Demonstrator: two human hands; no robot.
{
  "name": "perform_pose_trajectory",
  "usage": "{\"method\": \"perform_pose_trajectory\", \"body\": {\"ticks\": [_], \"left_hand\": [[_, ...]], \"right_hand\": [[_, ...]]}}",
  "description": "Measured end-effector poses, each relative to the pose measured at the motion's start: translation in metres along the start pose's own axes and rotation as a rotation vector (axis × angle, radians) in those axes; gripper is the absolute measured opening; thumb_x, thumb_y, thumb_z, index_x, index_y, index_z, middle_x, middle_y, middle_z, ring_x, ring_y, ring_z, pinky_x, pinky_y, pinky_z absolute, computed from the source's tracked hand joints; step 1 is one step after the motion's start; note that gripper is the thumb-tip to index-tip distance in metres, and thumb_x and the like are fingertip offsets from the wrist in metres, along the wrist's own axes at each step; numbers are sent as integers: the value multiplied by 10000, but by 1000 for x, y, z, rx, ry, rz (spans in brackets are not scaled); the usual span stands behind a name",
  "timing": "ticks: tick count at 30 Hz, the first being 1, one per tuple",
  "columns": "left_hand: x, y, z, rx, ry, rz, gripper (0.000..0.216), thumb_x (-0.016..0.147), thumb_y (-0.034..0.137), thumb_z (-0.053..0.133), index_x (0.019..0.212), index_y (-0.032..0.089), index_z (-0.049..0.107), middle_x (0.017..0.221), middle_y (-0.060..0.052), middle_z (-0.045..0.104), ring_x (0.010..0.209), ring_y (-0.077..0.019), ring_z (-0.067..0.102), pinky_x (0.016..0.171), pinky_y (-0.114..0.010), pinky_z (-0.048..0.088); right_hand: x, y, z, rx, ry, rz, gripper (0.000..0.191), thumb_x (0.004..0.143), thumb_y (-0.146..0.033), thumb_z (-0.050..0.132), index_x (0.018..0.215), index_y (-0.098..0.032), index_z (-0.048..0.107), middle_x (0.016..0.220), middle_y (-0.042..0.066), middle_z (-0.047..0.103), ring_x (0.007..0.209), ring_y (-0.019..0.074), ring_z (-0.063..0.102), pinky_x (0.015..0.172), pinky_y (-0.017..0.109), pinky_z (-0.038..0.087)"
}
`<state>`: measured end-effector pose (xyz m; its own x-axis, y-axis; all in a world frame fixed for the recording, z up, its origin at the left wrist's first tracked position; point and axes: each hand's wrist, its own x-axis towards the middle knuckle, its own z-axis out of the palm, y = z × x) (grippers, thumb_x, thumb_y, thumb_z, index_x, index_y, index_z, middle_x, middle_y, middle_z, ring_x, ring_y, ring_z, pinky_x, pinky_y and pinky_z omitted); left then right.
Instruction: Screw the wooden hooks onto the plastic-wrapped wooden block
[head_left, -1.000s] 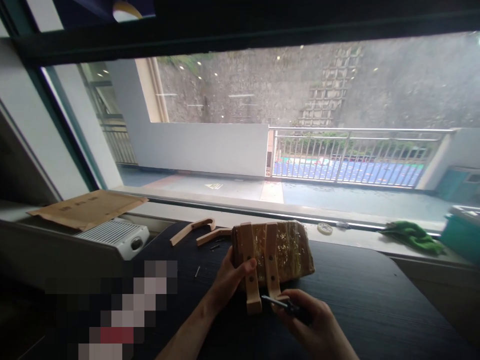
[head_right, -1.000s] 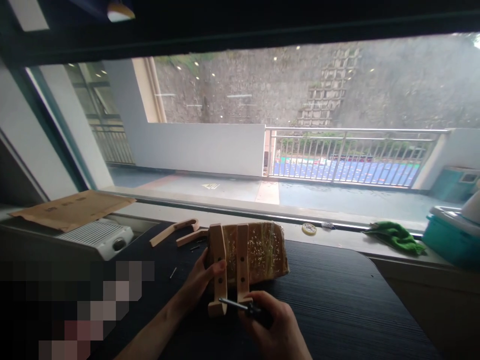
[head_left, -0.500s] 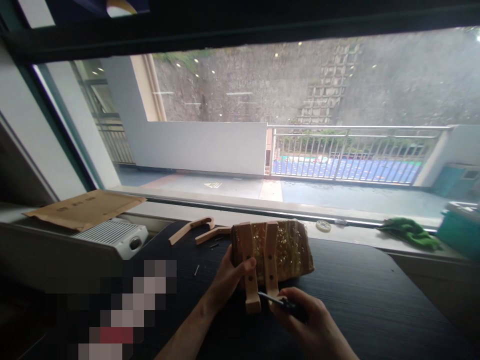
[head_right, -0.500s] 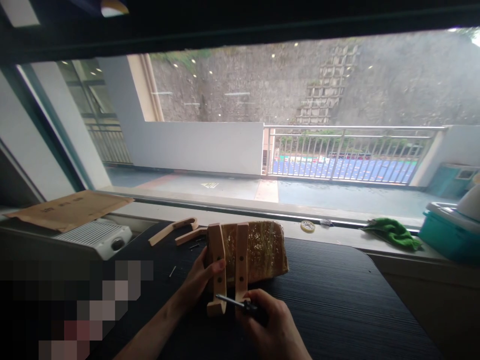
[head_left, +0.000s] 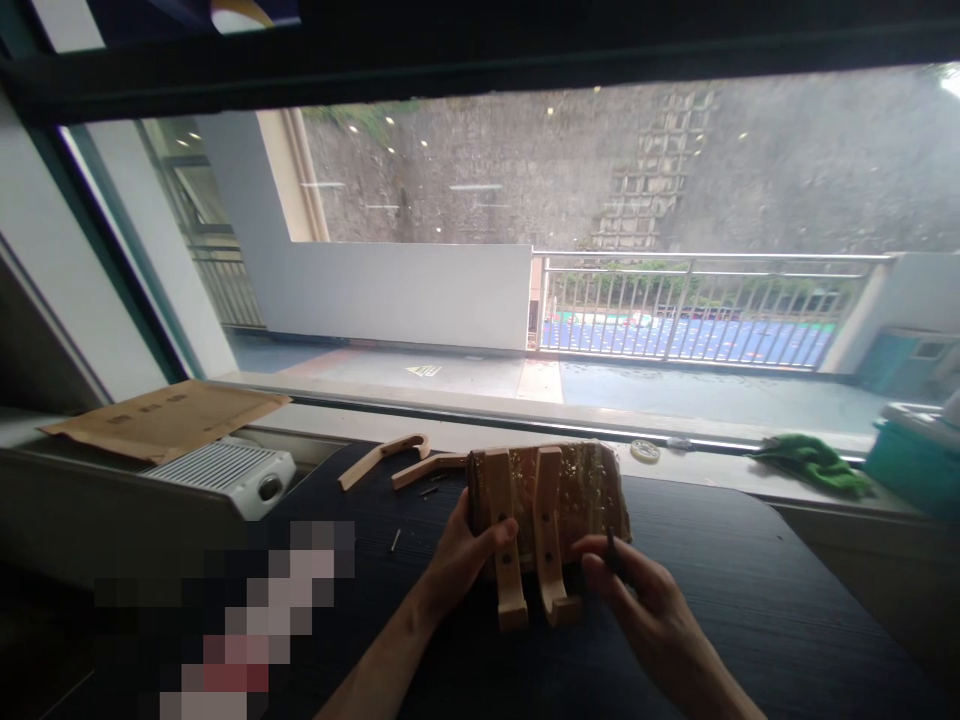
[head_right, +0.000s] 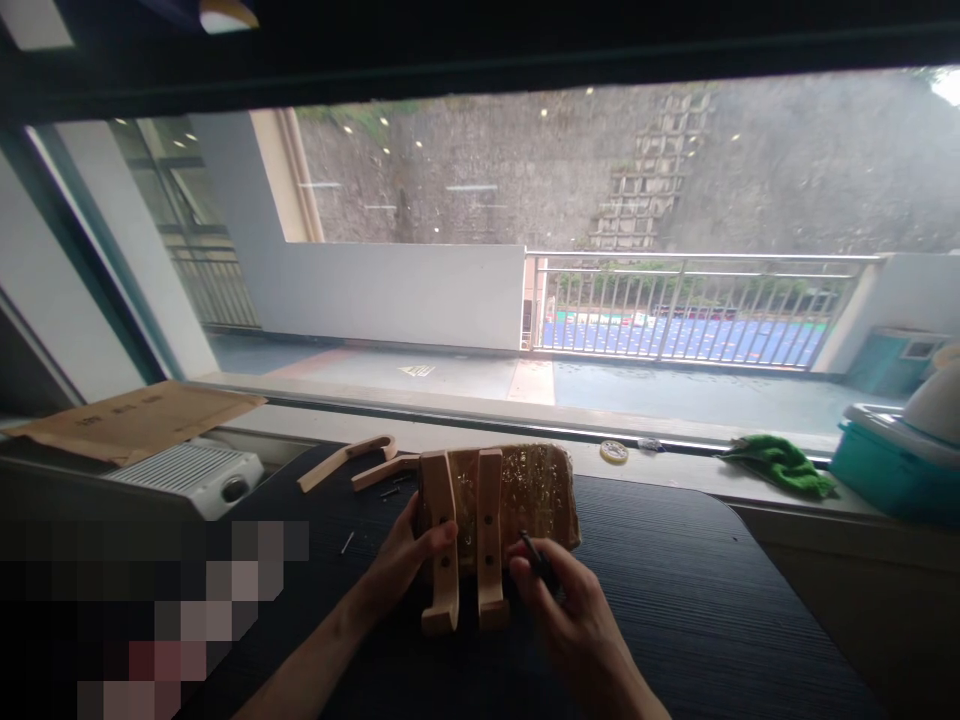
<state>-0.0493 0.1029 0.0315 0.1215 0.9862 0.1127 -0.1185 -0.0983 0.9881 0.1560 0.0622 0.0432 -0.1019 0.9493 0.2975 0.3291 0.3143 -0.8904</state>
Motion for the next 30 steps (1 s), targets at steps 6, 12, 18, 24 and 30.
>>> {"method": "perform_pose_trajectory", "body": {"ticks": [6,12,18,24,30], "left_hand": [[1,-3,-2,24,2,11,513,705,291,693,1152,175,471,1058,-74,632,985,-262,592,786,-329,506],[3,-7,-5,41,21,15,523,698,302,703,1151,182,469,1042,-59,634,969,-248,596,770,-311,508],[5,-11,-5,4,-12,9,548,698,281,706,1170,185,445,1039,-64,636,969,-249,596,771,-318,511],[7,-13,-8,45,-21,15,554,681,267,722,1156,201,446,1044,-55,629,985,-249,587,788,-316,500],[5,-10,-7,62,-8,-10,542,705,296,698,1166,181,438,1036,-71,622,972,-258,590,794,-340,496]], "right_hand": [[50,-31,-9,33,-78,-94,378,797,-401,536,1111,-195,588,959,46,655,860,191,586,707,283,476],[76,-28,5,-118,-161,-60,278,759,-428,558,743,-160,627,606,-19,550,567,120,483,497,227,384],[72,-25,1,-100,-203,-97,254,774,-395,540,705,-159,599,597,-35,497,544,93,419,469,208,334],[70,-24,0,-65,-254,-119,222,786,-374,537,784,-169,624,669,-18,552,609,115,465,512,217,368],[73,-20,3,-59,-206,-85,275,795,-423,517,802,-164,610,678,-11,559,614,121,479,521,227,384]]}}
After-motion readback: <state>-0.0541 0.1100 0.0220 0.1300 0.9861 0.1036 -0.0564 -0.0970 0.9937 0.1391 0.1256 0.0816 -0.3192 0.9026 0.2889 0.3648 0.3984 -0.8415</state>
